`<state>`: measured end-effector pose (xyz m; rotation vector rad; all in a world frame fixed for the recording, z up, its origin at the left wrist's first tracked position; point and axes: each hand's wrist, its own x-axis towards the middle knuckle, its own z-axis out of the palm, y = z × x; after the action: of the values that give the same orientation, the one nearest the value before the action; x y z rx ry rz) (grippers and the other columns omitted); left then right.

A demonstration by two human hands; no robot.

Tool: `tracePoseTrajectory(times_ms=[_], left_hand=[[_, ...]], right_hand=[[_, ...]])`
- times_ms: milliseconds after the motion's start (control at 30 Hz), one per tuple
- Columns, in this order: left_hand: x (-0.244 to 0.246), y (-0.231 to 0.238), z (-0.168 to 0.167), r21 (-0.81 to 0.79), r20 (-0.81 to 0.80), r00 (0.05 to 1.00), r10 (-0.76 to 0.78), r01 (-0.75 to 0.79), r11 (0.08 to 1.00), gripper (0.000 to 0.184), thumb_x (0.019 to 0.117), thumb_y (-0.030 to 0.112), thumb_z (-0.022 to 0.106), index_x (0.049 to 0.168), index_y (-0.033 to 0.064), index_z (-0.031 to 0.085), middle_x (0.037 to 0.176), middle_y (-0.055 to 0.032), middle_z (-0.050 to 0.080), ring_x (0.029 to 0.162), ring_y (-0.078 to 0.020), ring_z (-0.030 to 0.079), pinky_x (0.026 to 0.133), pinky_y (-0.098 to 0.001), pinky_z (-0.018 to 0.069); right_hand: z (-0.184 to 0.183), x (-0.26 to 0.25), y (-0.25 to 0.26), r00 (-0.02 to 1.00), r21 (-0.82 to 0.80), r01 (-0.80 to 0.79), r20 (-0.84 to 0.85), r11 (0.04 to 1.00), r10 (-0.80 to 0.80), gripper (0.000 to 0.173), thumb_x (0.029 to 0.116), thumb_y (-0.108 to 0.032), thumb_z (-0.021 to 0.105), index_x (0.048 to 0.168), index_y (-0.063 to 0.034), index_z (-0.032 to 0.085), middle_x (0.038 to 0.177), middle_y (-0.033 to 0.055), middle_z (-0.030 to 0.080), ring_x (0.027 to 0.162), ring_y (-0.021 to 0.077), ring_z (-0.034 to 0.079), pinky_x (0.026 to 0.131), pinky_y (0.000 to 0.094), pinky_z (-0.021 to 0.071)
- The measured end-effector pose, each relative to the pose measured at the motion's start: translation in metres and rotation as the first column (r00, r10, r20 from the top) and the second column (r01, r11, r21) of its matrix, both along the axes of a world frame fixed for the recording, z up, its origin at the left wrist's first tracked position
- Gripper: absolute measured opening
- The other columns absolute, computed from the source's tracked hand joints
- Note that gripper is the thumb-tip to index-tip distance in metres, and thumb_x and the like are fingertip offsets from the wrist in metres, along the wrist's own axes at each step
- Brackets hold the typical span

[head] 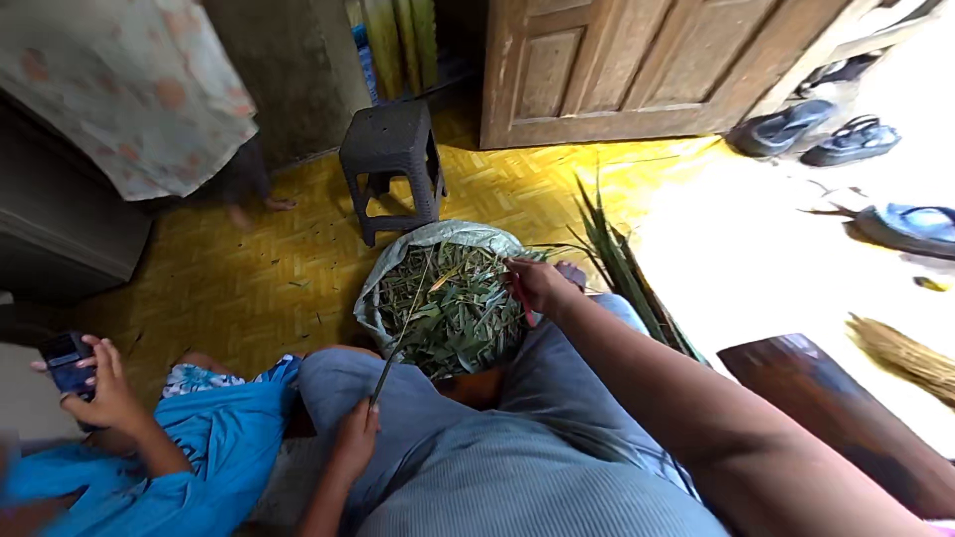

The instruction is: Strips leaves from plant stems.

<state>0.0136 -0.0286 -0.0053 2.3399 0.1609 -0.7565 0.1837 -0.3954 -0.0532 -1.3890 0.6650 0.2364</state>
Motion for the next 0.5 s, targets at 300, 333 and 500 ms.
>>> tracePoseTrajectory(times_ms=[300, 333, 500], left_hand=[[0.081, -0.078, -0.002, 0.013, 0.001, 0.995, -0.097, 0.097, 0.995, 0.044, 0.1148, 0.025, 0.030, 0.137, -0.0037, 0.054, 0.107, -0.0194, 0.067, 0.093, -0.0281, 0.065, 0.088, -0.0441, 0.0523], [0.088, -0.084, -0.003, -0.003, -0.009, 0.996, -0.094, 0.094, 0.996, 0.045, 0.1149, 0.026, 0.030, 0.138, -0.0038, 0.054, 0.106, -0.0191, 0.067, 0.091, -0.0270, 0.065, 0.087, -0.0429, 0.0523], [0.108, -0.104, 0.000, -0.034, -0.049, 0.994, -0.098, 0.096, 0.995, 0.041, 0.1144, 0.023, 0.032, 0.136, -0.0032, 0.054, 0.103, -0.0158, 0.066, 0.084, -0.0211, 0.063, 0.081, -0.0382, 0.0523]], right_hand=[[0.032, -0.077, 0.086, 0.629, -0.688, -0.523, 0.086, 0.503, 0.772, 0.044, 0.1119, -0.027, 0.043, 0.149, -0.0043, 0.052, 0.137, 0.0225, 0.062, 0.124, 0.0384, 0.063, 0.108, 0.0570, 0.0459], [0.032, -0.083, 0.091, 0.602, -0.721, -0.517, 0.078, 0.462, 0.794, 0.045, 0.1119, -0.028, 0.042, 0.148, -0.0049, 0.053, 0.138, 0.0221, 0.062, 0.125, 0.0389, 0.062, 0.109, 0.0570, 0.0456], [0.031, -0.097, 0.100, 0.562, -0.772, -0.506, 0.044, 0.385, 0.826, 0.046, 0.1124, -0.030, 0.038, 0.147, -0.0041, 0.054, 0.135, 0.0232, 0.064, 0.121, 0.0408, 0.064, 0.104, 0.0571, 0.0484]])
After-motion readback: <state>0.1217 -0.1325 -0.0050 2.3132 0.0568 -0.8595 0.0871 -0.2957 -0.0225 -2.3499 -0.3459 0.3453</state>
